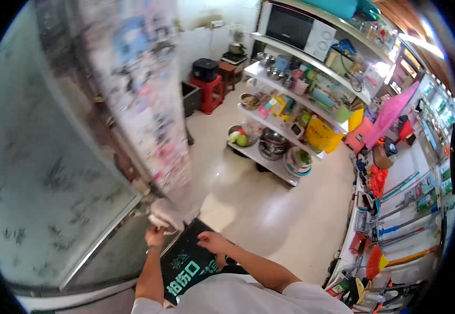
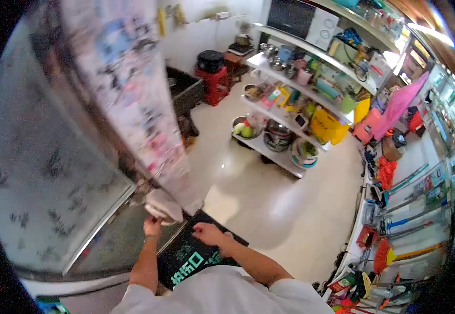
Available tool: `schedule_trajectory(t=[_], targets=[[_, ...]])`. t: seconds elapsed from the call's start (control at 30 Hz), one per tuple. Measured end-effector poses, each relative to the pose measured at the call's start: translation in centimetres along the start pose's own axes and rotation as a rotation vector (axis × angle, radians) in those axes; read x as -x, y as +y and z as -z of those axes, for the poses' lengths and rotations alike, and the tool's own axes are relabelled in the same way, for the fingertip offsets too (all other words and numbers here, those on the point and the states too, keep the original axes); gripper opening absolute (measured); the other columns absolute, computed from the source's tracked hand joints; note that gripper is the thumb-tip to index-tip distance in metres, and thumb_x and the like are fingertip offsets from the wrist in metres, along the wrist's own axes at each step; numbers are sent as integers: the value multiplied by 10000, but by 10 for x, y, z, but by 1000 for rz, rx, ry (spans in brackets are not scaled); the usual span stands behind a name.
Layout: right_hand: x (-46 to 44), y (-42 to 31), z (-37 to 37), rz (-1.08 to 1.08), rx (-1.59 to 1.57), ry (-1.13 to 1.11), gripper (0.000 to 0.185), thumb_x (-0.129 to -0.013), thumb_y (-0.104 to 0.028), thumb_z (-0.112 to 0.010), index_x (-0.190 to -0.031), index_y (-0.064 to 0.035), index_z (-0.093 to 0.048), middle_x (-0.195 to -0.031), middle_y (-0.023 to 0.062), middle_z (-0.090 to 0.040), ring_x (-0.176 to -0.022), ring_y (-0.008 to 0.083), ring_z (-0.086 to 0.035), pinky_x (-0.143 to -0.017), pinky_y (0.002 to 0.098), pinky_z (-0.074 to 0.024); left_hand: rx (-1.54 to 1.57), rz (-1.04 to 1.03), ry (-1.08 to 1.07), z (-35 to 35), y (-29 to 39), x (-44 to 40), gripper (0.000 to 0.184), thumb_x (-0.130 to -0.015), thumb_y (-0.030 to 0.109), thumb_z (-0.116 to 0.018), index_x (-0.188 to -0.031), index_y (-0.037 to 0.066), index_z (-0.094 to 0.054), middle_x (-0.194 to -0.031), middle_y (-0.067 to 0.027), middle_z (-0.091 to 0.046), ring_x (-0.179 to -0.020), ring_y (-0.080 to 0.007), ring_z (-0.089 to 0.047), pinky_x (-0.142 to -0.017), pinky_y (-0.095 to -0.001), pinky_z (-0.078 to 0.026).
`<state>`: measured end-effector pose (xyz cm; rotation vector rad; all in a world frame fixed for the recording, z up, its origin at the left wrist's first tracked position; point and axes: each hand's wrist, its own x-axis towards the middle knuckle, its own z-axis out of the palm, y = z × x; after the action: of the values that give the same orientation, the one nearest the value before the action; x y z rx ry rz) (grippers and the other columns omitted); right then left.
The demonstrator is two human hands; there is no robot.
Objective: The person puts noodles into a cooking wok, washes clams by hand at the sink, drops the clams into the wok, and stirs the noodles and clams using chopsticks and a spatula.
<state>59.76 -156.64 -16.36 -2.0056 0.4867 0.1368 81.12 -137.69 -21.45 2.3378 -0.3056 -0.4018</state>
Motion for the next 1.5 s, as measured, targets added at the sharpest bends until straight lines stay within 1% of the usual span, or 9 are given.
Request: schedule_trajectory(t=[0.1, 0.27, 0.43, 0.63, 0.97, 1.03, 1.17, 1.27, 1.5], targets=[[-22, 14, 19, 11, -50, -59, 362, -856, -307, -695, -1098, -46, -626, -982, 130, -691, -924, 251, -663, -798, 351, -523, 0, -129, 180, -13, -9, 10, 307, -808, 209, -708, -960, -47, -635, -933, -145, -629, -835, -286, -596, -788, -436, -484], [-50, 12, 25, 85, -228, -113, 367, -877, -315, -687, -1134, -61, -620, -958, 105, -692, -841, 181, -664, -761, 330, -534, 697, 156, -285, 5, 11, 58, 300, -809, 88, -664, -1091, 2, -608, -1061, -108, -630, -1049, -205, -576, -913, -387, -457], [-70, -53, -30, -100, -892, -112, 508, -953, -406, -529, -1214, 25, -589, -1108, 151, -663, -1061, 217, -608, -934, 310, -457, 1642, 370, -290, -2, 139, 90, 393, -931, 353, -545, -1163, 35, -549, -1050, -97, -617, -982, -248, -600, -843, -374, -504], [-91, -83, -5, -119, -406, 135, 478, -965, -369, -459, -1201, 29, -579, -1129, 268, -626, -1040, 447, -600, -901, 440, -491, 708, -202, 107, -70, 74, 41, 302, -988, 320, -437, -982, 31, -527, -923, -96, -573, -851, -258, -559, -770, -379, -454], [-99, -53, 14, -213, -429, -104, 648, -937, -529, -439, -1227, 38, -561, -1178, 261, -612, -1080, 394, -600, -914, 399, -472, 157, -574, 16, -61, 3, 9, 369, -1017, 322, -420, -876, -4, -523, -774, -152, -573, -738, -319, -557, -637, -391, -433], [-66, -52, 80, 8, -211, -234, 695, -913, -547, -493, -1298, 31, -510, -1231, 256, -588, -1115, 395, -580, -944, 392, -459, -513, -674, -130, -50, -1, 12, 571, -967, 463, -440, -1288, -5, -501, -1109, -177, -609, -1011, -298, -578, -882, -429, -484], [-31, 80, 134, 5, -124, 15, 520, -904, -493, -541, -1076, -18, -663, -1151, 204, -641, -1103, 355, -590, -940, 439, -459, -884, 276, -746, -70, 1, 28, 320, -869, 281, -627, -945, -30, -619, -1023, -175, -629, -941, -342, -600, -930, -416, -467], [17, 252, 150, -89, 33, 220, 543, -898, -482, -553, -1197, -33, -613, -1173, 189, -640, -1097, 366, -594, -972, 397, -454, -842, 235, -726, -113, 18, 53, 336, -872, 296, -624, -1007, -12, -617, -1045, -178, -638, -960, -332, -612, -921, -409, -477], [277, 345, 341, -801, -398, 638, 414, -865, -352, -650, -1111, -20, -677, -1022, 123, -706, -902, 222, -664, -792, 345, -526, -653, -81, -812, -284, 151, 67, 405, -881, 330, -616, -1151, 28, -614, -1094, -185, -660, -1006, -309, -639, -899, -393, -499]])
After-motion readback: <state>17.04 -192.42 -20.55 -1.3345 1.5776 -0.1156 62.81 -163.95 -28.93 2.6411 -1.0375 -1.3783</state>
